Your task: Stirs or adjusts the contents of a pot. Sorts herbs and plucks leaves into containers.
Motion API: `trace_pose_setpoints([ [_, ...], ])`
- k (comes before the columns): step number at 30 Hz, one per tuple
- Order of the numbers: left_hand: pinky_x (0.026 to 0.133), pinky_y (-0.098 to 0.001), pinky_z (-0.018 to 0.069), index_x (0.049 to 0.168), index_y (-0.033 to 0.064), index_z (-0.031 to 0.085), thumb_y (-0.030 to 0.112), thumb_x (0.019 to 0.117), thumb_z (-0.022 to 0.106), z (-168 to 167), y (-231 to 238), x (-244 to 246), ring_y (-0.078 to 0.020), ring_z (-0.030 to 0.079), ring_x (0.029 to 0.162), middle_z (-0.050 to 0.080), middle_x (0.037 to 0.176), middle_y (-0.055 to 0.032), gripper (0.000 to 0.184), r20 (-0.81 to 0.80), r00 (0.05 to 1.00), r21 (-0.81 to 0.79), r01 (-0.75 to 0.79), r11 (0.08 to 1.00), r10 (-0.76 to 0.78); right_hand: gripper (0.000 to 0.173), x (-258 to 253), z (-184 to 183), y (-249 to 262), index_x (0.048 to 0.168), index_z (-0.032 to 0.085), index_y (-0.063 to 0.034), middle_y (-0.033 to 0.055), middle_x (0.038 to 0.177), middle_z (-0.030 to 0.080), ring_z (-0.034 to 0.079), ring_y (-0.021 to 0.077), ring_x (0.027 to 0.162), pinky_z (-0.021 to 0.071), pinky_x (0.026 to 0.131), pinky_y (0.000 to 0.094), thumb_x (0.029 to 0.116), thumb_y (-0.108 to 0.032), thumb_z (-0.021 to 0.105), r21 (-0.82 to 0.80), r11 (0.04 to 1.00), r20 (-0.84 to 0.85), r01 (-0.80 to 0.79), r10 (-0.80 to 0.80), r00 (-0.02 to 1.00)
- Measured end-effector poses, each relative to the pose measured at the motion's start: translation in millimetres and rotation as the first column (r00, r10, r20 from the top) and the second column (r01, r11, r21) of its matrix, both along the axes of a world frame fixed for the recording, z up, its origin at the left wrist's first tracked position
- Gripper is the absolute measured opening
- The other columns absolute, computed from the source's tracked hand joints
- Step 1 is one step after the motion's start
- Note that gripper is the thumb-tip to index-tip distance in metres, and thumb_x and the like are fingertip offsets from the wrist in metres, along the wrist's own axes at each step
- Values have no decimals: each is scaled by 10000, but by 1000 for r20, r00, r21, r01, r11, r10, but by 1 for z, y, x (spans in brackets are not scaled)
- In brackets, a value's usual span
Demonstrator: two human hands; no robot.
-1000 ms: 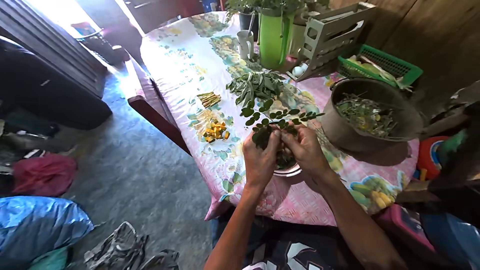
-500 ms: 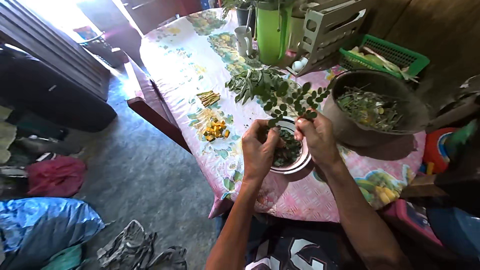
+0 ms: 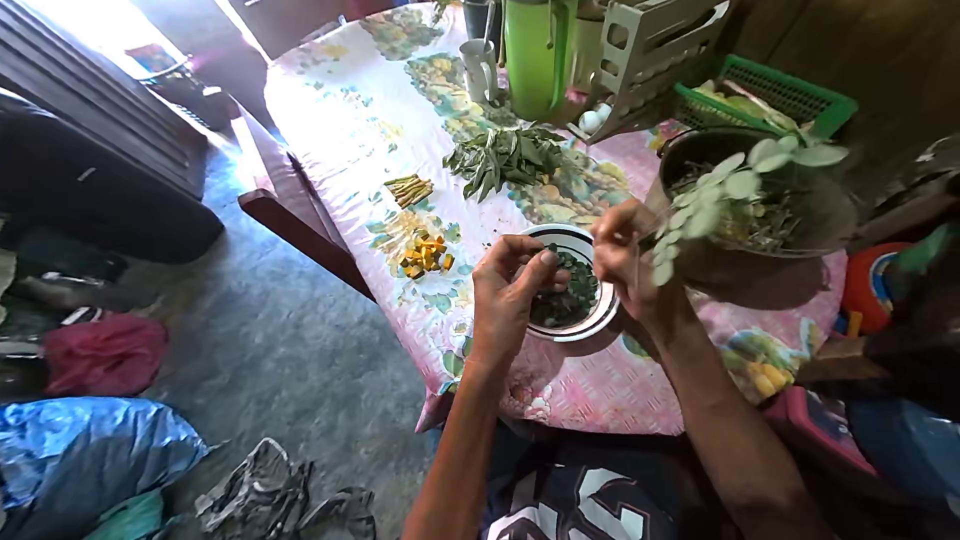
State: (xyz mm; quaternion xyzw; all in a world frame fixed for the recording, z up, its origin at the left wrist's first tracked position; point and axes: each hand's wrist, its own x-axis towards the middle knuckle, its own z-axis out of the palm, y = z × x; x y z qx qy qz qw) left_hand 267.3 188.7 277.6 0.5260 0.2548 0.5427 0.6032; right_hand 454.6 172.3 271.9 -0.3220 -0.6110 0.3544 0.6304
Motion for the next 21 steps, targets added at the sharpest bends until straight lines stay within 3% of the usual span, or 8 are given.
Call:
trace_pose_setpoints([
  [2,647,-314,623,1111,68,623,83,1011,621,1,-1,0,-168,692,722,676,963,-110,101,35,998,-23,44,999,-44,227,-8,4,-1,1153,653,-105,-3,916,632,531,46,588,459,478,174,930,-147,657,-17,999,129,34,-31,991],
  [4,592,-269,597,1078,75,647,103,1004,642,3,-1,-1,-136,676,698,686,949,-104,79,30,998,-68,53,996,-51,340,-9,9,-6,1246,658,-79,12,1024,681,624,72,741,541,602,195,906,-84,663,-38,999,244,28,-18,970],
  [7,548,-228,551,1020,78,674,133,987,676,4,0,0,-108,647,679,680,899,-87,64,38,996,-161,83,983,-78,326,-6,9,-16,1260,646,-107,3,1079,675,588,62,706,498,558,176,935,-87,664,-71,997,281,5,15,960],
  [10,558,-239,551,1018,73,682,157,988,677,2,2,0,-114,651,688,690,892,-92,90,55,990,-249,136,959,-127,258,2,1,-23,1221,670,-118,-14,1043,668,584,54,740,514,604,183,963,-104,666,-152,988,248,-3,41,968],
  [13,565,-241,568,1027,83,691,172,1003,652,1,0,0,-109,673,711,702,894,-83,100,47,988,-285,155,946,-147,119,7,-9,-39,1058,700,-197,-110,898,689,613,-47,738,524,635,135,939,-205,702,-296,953,101,63,-35,994],
  [17,635,-278,603,1116,48,677,240,1088,500,2,-2,0,-147,703,775,713,989,-117,263,24,986,-254,165,953,-164,143,7,-5,-12,1111,678,-68,19,1015,669,630,79,843,548,714,206,970,-70,657,-24,998,365,55,-43,930],
  [19,662,-277,605,1164,43,660,273,1113,415,3,-3,-1,-142,697,771,702,1005,-115,340,40,983,-244,184,952,-179,162,7,-8,-11,1138,667,-64,27,1033,675,647,87,841,569,701,208,978,-71,645,-50,998,303,26,-10,953],
  [21,684,-280,607,1213,61,647,252,1100,450,3,-6,-3,-141,696,785,696,1014,-106,297,27,986,-218,167,961,-166,183,5,-8,-12,1154,663,-65,16,1011,685,643,63,788,559,650,183,972,-68,653,-62,998,245,14,1,970],
])
